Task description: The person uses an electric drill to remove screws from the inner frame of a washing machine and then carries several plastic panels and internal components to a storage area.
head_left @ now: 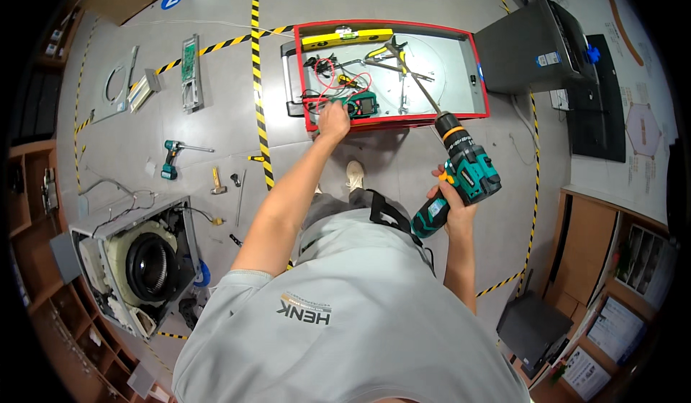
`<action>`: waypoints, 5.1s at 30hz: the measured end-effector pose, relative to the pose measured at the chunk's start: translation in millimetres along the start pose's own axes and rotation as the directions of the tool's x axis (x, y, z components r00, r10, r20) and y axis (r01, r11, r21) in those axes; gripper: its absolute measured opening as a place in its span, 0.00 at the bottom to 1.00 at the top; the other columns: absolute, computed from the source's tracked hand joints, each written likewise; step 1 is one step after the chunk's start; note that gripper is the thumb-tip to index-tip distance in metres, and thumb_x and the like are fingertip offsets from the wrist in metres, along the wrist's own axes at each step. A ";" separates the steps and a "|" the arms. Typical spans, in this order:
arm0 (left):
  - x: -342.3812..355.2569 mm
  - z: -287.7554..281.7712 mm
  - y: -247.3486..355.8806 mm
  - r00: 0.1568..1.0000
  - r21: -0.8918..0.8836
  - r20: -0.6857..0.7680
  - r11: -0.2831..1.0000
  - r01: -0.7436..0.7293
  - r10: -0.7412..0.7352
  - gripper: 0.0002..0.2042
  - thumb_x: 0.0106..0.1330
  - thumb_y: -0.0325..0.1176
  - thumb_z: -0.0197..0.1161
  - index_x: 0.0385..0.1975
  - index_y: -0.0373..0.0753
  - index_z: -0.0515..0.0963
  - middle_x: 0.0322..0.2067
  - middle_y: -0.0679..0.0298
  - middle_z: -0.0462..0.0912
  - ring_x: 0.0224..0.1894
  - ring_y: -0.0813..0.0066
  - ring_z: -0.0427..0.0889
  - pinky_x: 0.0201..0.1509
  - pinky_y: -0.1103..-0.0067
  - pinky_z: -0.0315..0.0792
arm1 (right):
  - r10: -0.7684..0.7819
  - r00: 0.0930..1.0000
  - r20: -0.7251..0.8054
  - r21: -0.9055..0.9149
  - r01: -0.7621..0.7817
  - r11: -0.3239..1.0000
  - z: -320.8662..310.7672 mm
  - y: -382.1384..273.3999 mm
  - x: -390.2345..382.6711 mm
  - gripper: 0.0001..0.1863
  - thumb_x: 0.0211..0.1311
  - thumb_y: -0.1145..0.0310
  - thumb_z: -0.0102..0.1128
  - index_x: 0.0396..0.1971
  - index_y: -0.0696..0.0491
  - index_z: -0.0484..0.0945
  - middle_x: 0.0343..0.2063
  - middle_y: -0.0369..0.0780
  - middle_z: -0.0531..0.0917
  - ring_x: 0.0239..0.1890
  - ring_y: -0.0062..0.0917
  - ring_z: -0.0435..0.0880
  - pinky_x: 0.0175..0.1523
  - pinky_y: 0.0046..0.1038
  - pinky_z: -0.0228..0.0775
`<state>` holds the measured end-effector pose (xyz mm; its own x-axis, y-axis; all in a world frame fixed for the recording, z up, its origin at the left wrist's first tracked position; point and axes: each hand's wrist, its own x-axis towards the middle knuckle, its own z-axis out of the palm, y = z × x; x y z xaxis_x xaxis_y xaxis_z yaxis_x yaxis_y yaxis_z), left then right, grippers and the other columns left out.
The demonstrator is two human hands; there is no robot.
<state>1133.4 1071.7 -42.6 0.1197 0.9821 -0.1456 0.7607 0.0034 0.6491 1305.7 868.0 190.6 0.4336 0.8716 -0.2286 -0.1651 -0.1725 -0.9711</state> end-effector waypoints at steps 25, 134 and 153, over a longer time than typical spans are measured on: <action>6.7 45.7 186.5 0.769 -0.692 0.609 0.604 0.396 0.194 0.24 0.67 0.54 0.51 0.42 0.35 0.77 0.36 0.59 0.81 0.40 0.69 0.78 0.43 0.76 0.70 | 0.250 0.961 -0.120 0.336 -0.197 0.921 -86.6 -7.1 34.3 0.20 0.52 0.72 0.57 0.47 0.59 0.69 0.39 0.48 0.78 0.26 0.28 0.81 0.31 0.27 0.75; -92.4 -78.3 226.2 0.497 -0.382 0.809 -0.362 0.850 0.313 0.10 0.56 0.31 0.64 0.33 0.36 0.71 0.27 0.53 0.80 0.40 0.56 0.82 0.38 0.62 0.79 | -0.302 0.950 -0.080 -0.498 0.225 0.838 0.3 21.9 -11.6 0.10 0.53 0.80 0.61 0.36 0.61 0.75 0.26 0.37 0.79 0.25 0.19 0.78 0.32 0.22 0.72; -42.2 5.8 217.3 0.415 -0.286 0.881 -0.443 0.850 0.227 0.08 0.59 0.32 0.60 0.28 0.33 0.73 0.26 0.54 0.80 0.33 0.59 0.82 0.39 0.65 0.79 | -0.015 0.990 -0.137 -0.235 -0.018 0.972 -19.5 51.2 49.6 0.08 0.51 0.81 0.60 0.33 0.60 0.74 0.24 0.37 0.78 0.22 0.20 0.78 0.29 0.23 0.71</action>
<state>1297.3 1029.9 100.2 0.7845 0.2422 -0.5709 -0.4179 0.8866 -0.1980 1336.0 893.5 128.2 0.5533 0.8030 -0.2217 0.0399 -0.2914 -0.9558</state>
